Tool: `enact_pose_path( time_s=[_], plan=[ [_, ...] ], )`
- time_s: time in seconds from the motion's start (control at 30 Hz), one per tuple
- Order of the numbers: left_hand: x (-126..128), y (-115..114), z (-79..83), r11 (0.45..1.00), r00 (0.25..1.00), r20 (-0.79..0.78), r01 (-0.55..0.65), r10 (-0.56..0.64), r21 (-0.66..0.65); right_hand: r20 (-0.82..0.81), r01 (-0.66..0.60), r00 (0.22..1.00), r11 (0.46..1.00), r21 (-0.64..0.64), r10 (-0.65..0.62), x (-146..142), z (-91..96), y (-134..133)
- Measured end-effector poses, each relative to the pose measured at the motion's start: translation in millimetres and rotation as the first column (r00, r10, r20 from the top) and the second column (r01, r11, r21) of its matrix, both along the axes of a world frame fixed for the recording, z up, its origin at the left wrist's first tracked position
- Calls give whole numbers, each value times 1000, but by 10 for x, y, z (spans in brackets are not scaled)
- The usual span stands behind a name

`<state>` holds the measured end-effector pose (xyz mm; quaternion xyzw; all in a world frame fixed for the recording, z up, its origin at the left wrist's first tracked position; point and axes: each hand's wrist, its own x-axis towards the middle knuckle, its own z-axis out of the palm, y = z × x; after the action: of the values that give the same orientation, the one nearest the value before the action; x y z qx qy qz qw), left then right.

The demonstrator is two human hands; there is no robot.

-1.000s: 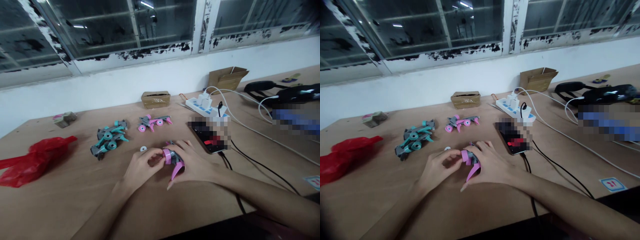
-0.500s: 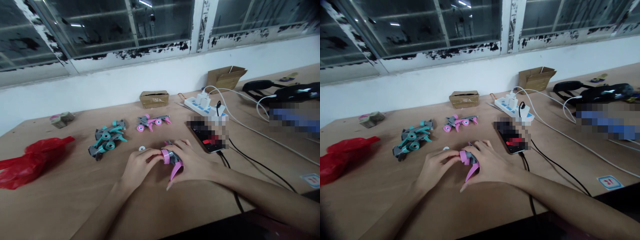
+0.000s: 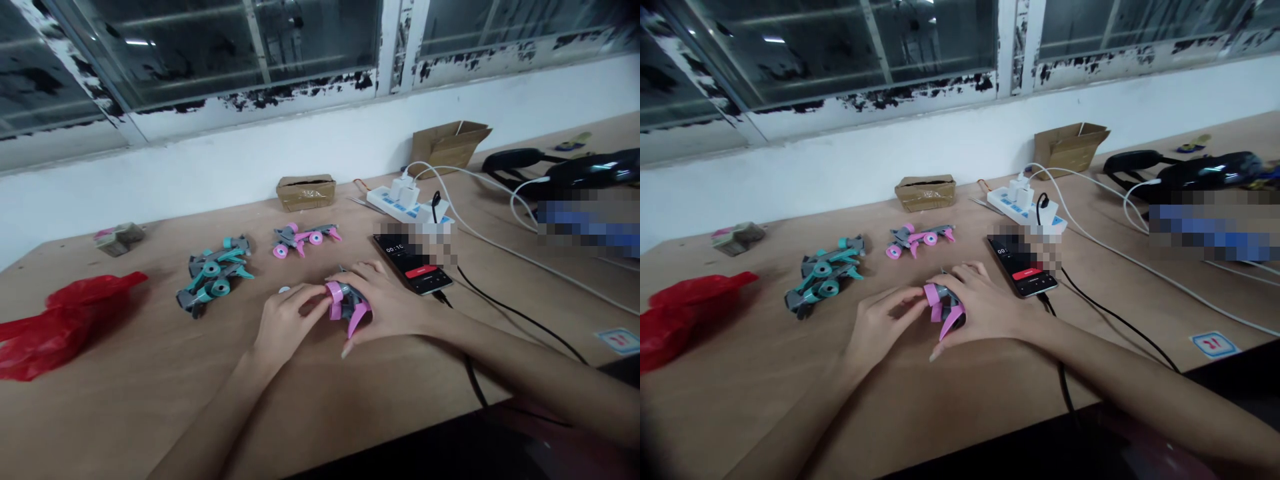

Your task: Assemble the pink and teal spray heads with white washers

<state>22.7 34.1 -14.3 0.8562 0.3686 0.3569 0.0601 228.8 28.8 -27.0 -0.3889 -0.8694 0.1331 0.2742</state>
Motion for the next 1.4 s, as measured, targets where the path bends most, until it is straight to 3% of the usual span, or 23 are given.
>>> enact_pose_path(
  time_s=[0.13,0.33,0.6,0.8,1.4],
  plan=[
    [-34,7,2,1000,999,-29,17,-16,24,28,-54,998,998,38,53,6,54,-25],
    [13,-17,3,999,1000,10,4,-4,32,20,-19,1000,998,54,18,16,57,-7],
    [-4,12,-37,996,1000,3,30,-30,82,-9,0,1000,998,-64,0,3,35,-38],
    [-7,7,-37,991,999,-8,48,-47,122,-27,-10,1000,998,-62,8,-4,33,-41],
    [107,-118,-15,981,998,52,-44,35,188,-102,-12,995,1000,-28,9,-74,38,-55]
  ],
)
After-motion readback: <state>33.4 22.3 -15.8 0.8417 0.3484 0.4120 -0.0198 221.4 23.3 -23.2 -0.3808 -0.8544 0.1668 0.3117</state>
